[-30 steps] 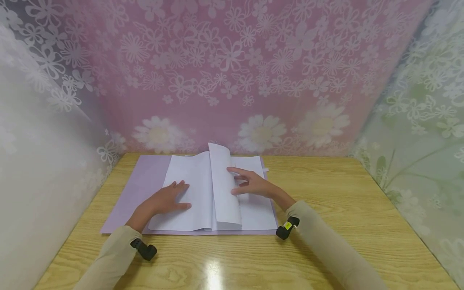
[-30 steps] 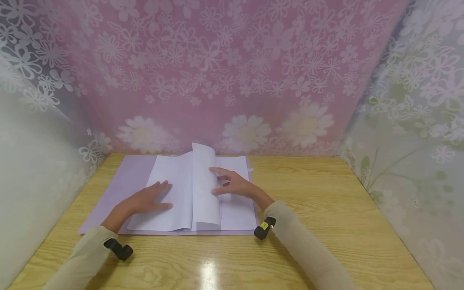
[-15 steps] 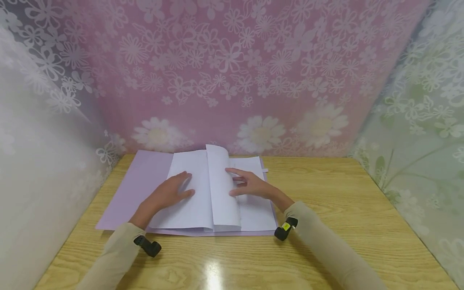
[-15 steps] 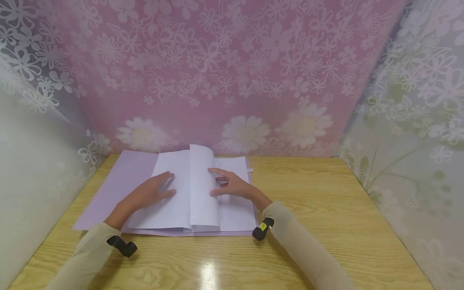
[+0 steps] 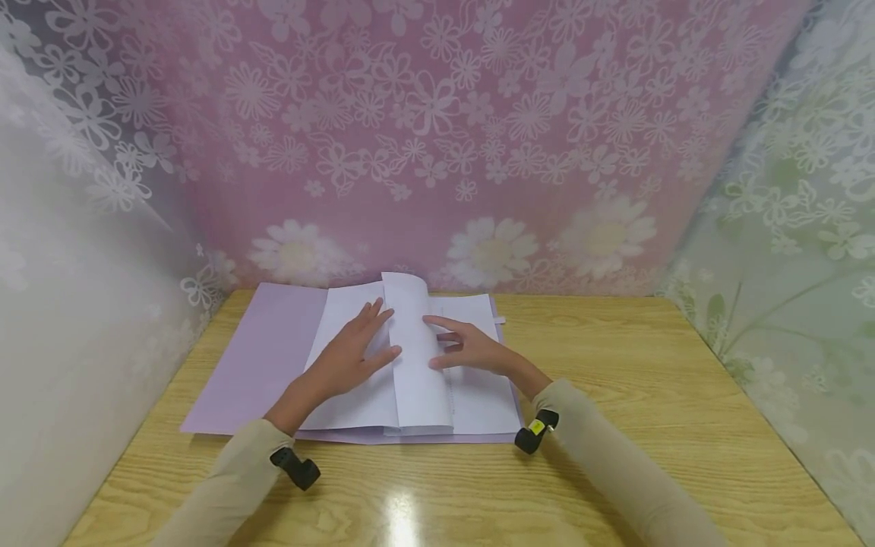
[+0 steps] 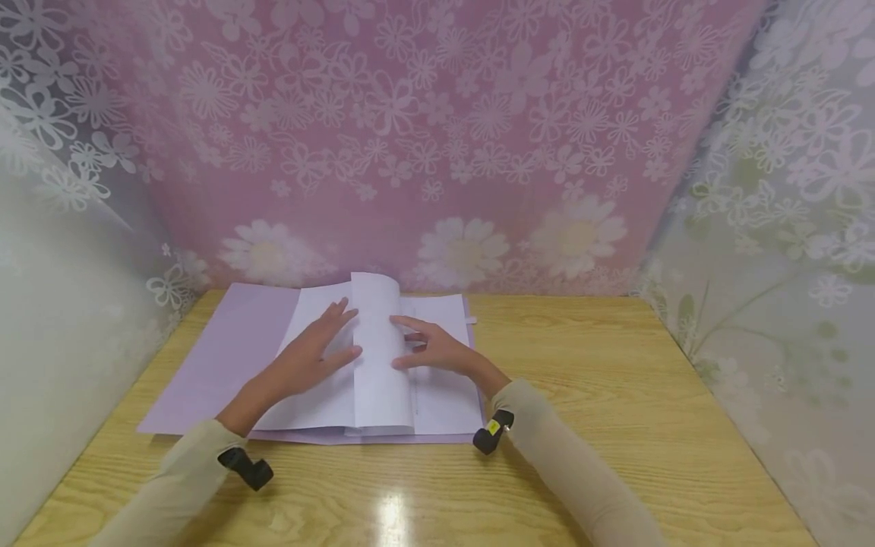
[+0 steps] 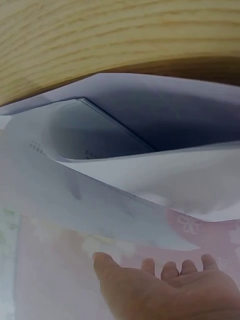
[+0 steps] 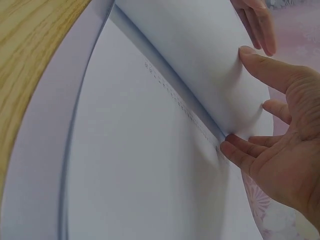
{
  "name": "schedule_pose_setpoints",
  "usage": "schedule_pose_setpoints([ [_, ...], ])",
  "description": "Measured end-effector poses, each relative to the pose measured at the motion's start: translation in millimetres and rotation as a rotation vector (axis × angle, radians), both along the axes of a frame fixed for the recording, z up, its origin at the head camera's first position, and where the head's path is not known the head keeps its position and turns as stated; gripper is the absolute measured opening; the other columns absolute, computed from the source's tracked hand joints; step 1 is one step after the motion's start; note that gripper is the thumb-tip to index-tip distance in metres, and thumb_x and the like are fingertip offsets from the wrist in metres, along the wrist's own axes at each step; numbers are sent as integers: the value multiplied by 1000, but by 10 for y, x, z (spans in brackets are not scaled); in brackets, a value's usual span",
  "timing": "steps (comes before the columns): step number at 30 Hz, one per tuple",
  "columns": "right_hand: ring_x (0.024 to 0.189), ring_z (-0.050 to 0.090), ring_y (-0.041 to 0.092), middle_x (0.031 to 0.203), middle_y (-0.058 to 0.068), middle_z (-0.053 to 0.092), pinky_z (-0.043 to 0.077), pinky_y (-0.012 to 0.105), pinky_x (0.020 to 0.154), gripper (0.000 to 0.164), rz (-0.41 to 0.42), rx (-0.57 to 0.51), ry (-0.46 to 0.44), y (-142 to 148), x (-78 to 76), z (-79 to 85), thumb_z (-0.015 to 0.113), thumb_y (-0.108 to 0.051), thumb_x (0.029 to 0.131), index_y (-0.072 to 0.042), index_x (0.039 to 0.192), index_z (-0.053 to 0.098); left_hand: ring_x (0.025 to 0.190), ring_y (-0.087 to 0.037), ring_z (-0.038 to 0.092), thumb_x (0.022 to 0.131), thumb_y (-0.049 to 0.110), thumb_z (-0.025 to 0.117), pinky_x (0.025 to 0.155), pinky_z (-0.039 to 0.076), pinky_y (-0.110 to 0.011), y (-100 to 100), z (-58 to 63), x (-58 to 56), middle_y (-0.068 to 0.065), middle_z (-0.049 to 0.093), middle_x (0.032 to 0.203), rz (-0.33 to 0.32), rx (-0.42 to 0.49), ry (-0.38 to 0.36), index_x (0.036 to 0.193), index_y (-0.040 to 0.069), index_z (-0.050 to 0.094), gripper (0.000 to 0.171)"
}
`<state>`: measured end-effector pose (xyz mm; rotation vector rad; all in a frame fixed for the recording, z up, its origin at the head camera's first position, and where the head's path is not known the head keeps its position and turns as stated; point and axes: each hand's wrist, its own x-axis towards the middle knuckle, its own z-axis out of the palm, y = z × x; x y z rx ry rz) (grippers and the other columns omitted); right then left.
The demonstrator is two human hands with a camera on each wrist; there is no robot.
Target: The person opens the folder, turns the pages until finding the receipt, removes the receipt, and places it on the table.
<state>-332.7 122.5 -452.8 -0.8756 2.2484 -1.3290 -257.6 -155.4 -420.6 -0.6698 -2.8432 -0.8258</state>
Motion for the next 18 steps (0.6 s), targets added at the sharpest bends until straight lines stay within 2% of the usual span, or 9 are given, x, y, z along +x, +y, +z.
schedule_pose_setpoints([
  [7,146,45,36,169,2,28,44,49,115,84,6,2,0,-19,23,16,80,-22,90,-26,160,35,159,-36,14,98,51,62,124,20,-63,99,-17,31,-11,26,169,-78,-75,-2,158,11,38,76],
  [11,146,45,37,169,2,27,44,49,115,83,12,-7,-4,-27,32,2,79,-20,91,-26,160,34,157,-39,17,98,52,62,123,20,-64,97,-29,46,-15,31,166,-74,-112,-23,157,9,40,76],
  [18,145,45,37,169,5,28,44,49,114,83,28,-45,-21,-37,53,-22,78,-17,92,-20,161,32,157,-41,17,100,53,58,124,18,-64,54,-88,52,-20,28,166,-54,-134,-93,159,8,35,78],
])
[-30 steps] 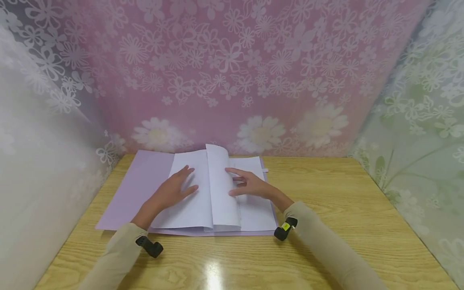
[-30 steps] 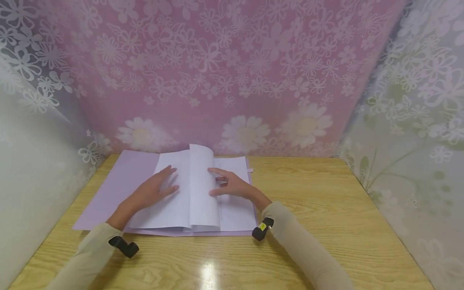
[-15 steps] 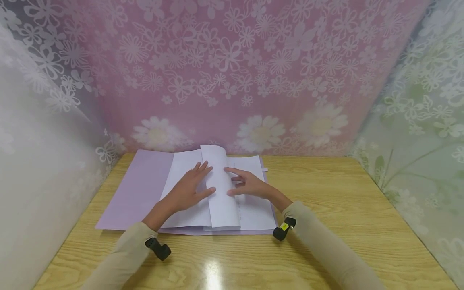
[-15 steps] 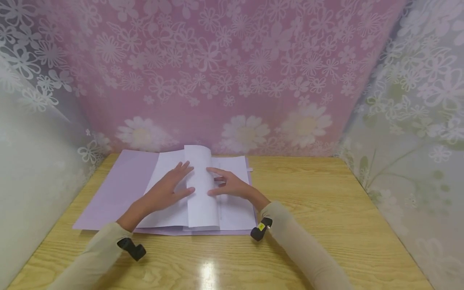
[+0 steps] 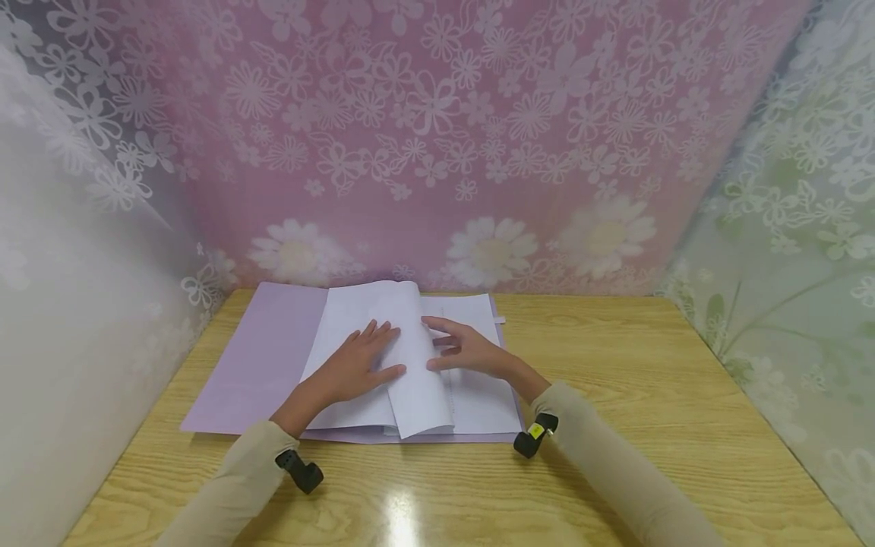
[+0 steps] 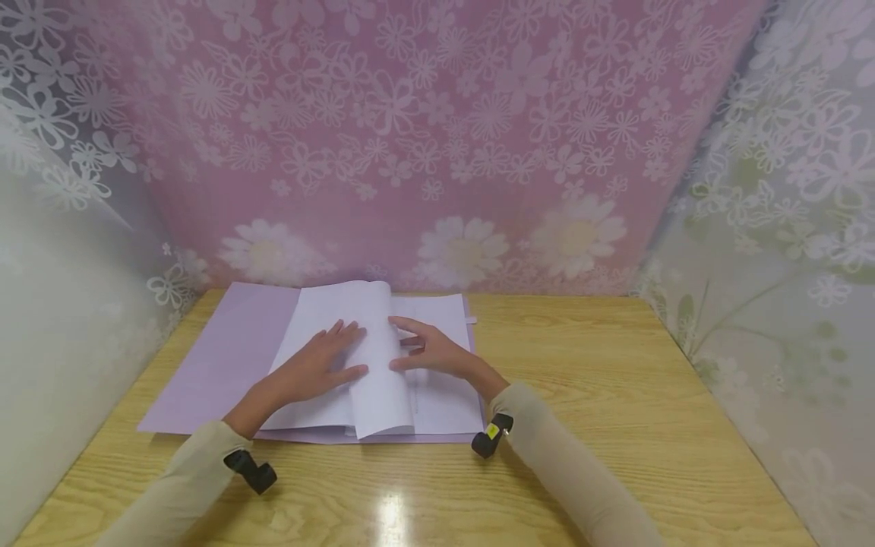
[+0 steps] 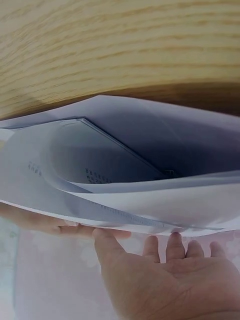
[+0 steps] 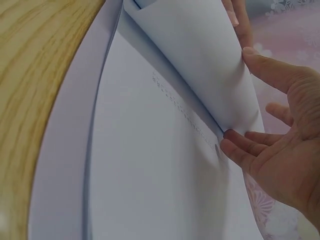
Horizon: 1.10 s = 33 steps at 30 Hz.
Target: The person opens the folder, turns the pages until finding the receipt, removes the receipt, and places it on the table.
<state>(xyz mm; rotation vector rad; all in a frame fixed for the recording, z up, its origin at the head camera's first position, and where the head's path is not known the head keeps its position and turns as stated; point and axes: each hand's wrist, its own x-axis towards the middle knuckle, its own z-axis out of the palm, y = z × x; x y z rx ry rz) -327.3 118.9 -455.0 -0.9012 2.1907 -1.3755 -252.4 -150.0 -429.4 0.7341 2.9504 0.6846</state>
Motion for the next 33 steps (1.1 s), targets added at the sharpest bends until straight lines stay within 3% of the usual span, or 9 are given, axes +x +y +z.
schedule_pose_setpoints([
  [15,143,49,35,163,14,37,46,50,113,84,21,-18,-6,-49,44,6,78,-16,92,-21,162,31,158,-41,14,101,57,53,126,16,-61,-115,-50,-23,-18,23,168,47,13,-84,162,11,29,80],
  [33,139,53,35,152,15,52,45,52,113,82,45,-15,-4,-32,30,-8,77,-15,92,-14,161,31,156,-44,16,101,57,54,122,22,-65,-194,-72,-8,-19,21,169,87,42,-83,162,11,30,80],
])
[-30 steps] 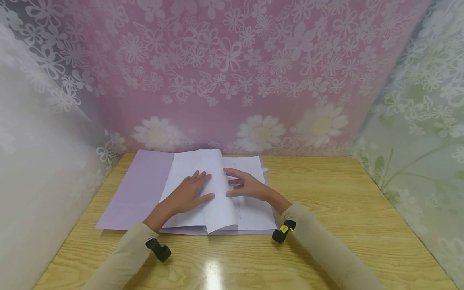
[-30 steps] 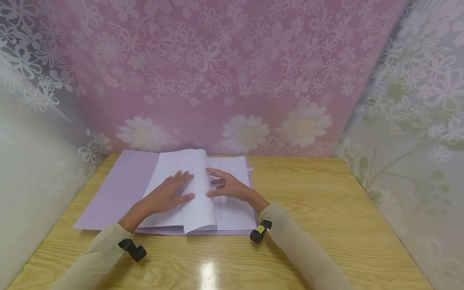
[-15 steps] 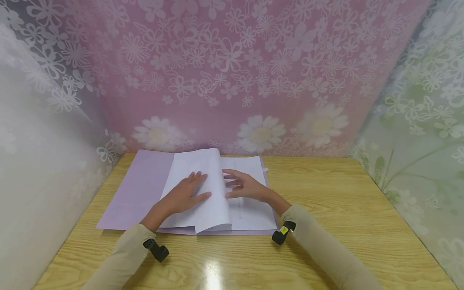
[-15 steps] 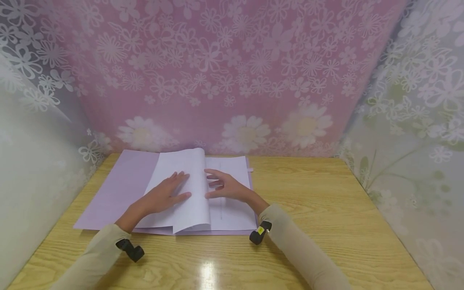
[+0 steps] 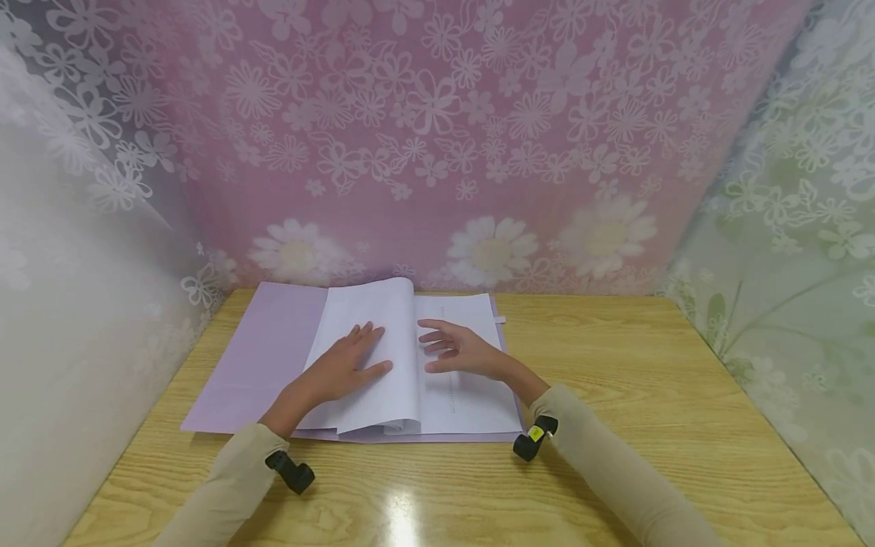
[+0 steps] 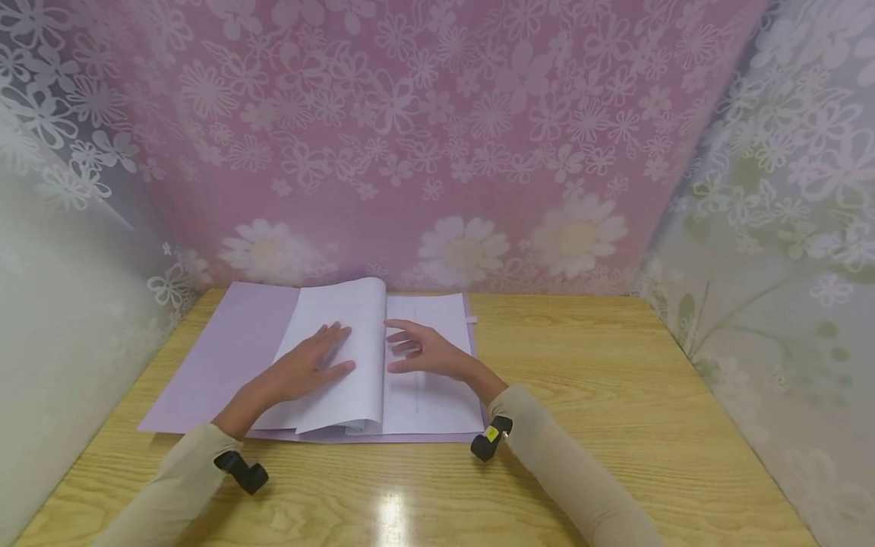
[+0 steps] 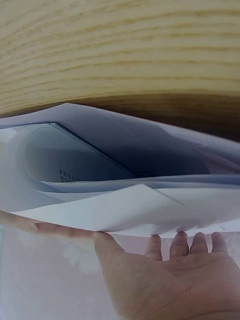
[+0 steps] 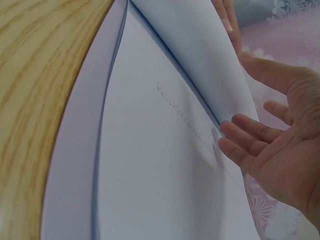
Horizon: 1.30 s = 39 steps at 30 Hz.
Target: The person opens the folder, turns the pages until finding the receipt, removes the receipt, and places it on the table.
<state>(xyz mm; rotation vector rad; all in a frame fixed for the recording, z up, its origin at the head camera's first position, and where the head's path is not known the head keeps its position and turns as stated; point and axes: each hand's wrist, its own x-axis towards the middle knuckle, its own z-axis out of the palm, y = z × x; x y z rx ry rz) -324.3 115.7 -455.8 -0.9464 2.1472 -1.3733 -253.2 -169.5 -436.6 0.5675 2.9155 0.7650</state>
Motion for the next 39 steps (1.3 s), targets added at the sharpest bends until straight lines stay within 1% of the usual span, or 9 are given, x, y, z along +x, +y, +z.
schedule_pose_setpoints([
  [4,137,55,34,150,16,54,46,51,112,82,-1,4,0,11,-8,5,77,-17,92,-14,160,32,156,-45,15,101,57,53,122,21,-66,-32,-13,7,-21,20,169,13,11,-18,162,9,28,81],
  [9,135,57,34,148,18,56,47,51,112,81,-2,4,10,33,-31,5,77,-18,93,-11,160,33,157,-43,13,101,61,51,124,19,-64,-66,-47,-2,-20,16,170,37,19,-43,163,8,24,86],
  [15,132,59,34,145,19,58,48,50,111,77,-20,12,26,77,-48,21,76,-17,93,-8,158,35,157,-43,12,99,64,50,124,18,-64,-90,-67,-6,-20,13,170,45,15,-38,163,7,22,90],
  [22,130,61,35,142,22,60,50,47,109,72,-42,-1,37,148,-90,41,76,-15,93,-7,155,40,157,-45,12,100,60,54,124,18,-63,-134,-85,-2,-23,13,169,27,-3,-42,163,4,21,90],
  [25,131,61,34,141,22,60,50,46,109,70,-51,-1,28,182,-105,47,75,-14,93,-10,155,43,156,-46,12,100,58,54,124,18,-64,-161,-97,2,-24,13,169,28,-13,-51,162,2,21,90],
  [27,131,60,35,141,23,60,50,46,109,69,-50,2,28,203,-113,51,75,-13,94,-8,155,42,156,-47,12,100,57,55,123,18,-64,-181,-105,3,-25,14,168,31,-19,-57,162,1,21,90],
  [29,131,60,36,141,23,60,50,47,110,68,-56,4,29,226,-121,51,75,-14,94,-10,154,43,156,-47,12,100,56,55,123,18,-65,-197,-106,7,-26,14,168,36,-22,-64,162,1,22,89],
  [32,130,60,39,141,25,59,49,49,110,69,-61,8,40,259,-131,60,74,-13,94,-5,154,42,155,-48,12,100,55,56,123,18,-65,-217,-107,10,-27,14,168,39,-28,-71,161,0,22,89],
  [39,130,60,38,143,24,58,49,51,109,71,-117,31,62,348,-195,34,75,-14,94,-2,154,40,155,-50,12,100,53,58,122,19,-66,-281,-141,1,-29,15,167,51,-45,-89,161,-2,23,89],
])
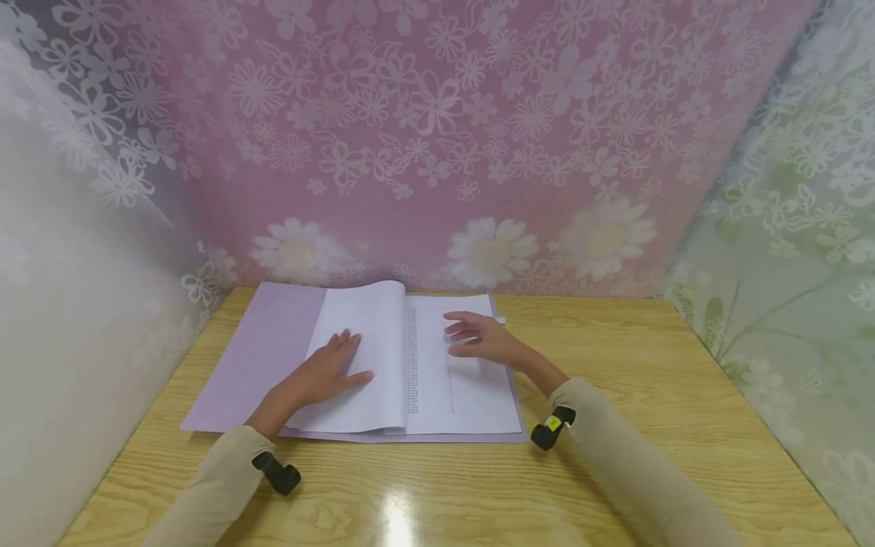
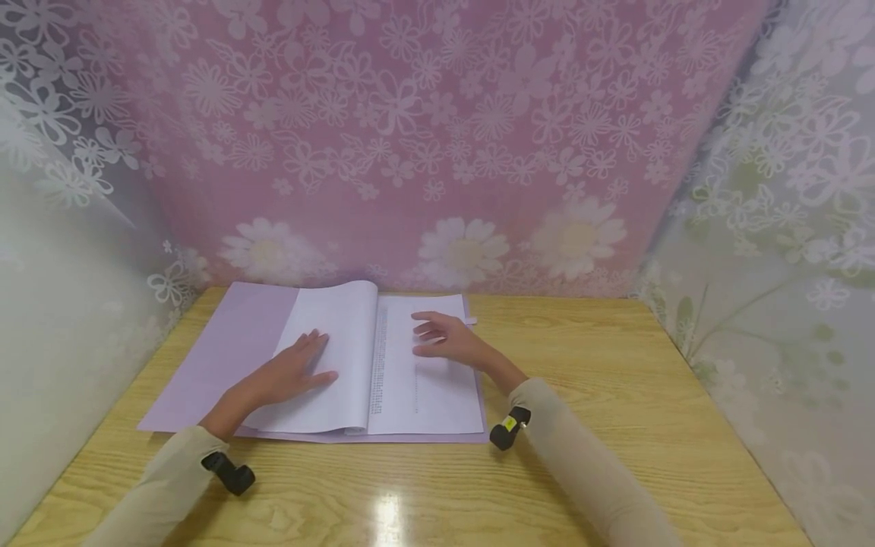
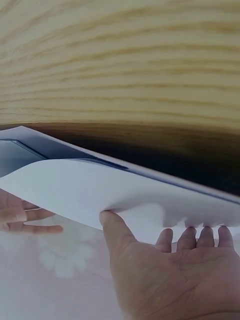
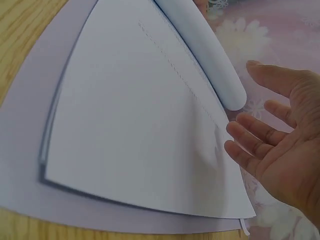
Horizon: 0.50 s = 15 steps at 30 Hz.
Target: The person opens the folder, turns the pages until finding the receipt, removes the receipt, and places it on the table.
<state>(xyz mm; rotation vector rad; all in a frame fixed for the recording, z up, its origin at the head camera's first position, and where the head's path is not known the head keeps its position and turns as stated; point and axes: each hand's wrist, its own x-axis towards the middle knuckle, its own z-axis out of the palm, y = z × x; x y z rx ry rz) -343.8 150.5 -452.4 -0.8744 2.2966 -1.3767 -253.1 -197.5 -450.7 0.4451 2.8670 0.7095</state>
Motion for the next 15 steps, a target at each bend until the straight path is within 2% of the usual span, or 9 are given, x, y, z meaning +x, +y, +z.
schedule_pose_setpoints([
  [5,135,56,39,147,24,54,47,54,110,72,-61,-4,10,73,-48,-31,77,-15,92,-3,154,41,154,-51,13,100,53,58,122,19,-66,-55,-45,-18,-31,15,166,0,-14,-14,160,-3,23,89],
  [15,138,51,44,152,27,48,43,58,113,73,-141,8,63,263,-109,-16,75,-17,94,-2,155,38,154,-51,11,100,56,57,122,20,-66,-125,-59,-18,-32,13,166,-10,-35,-102,160,-4,23,91],
])
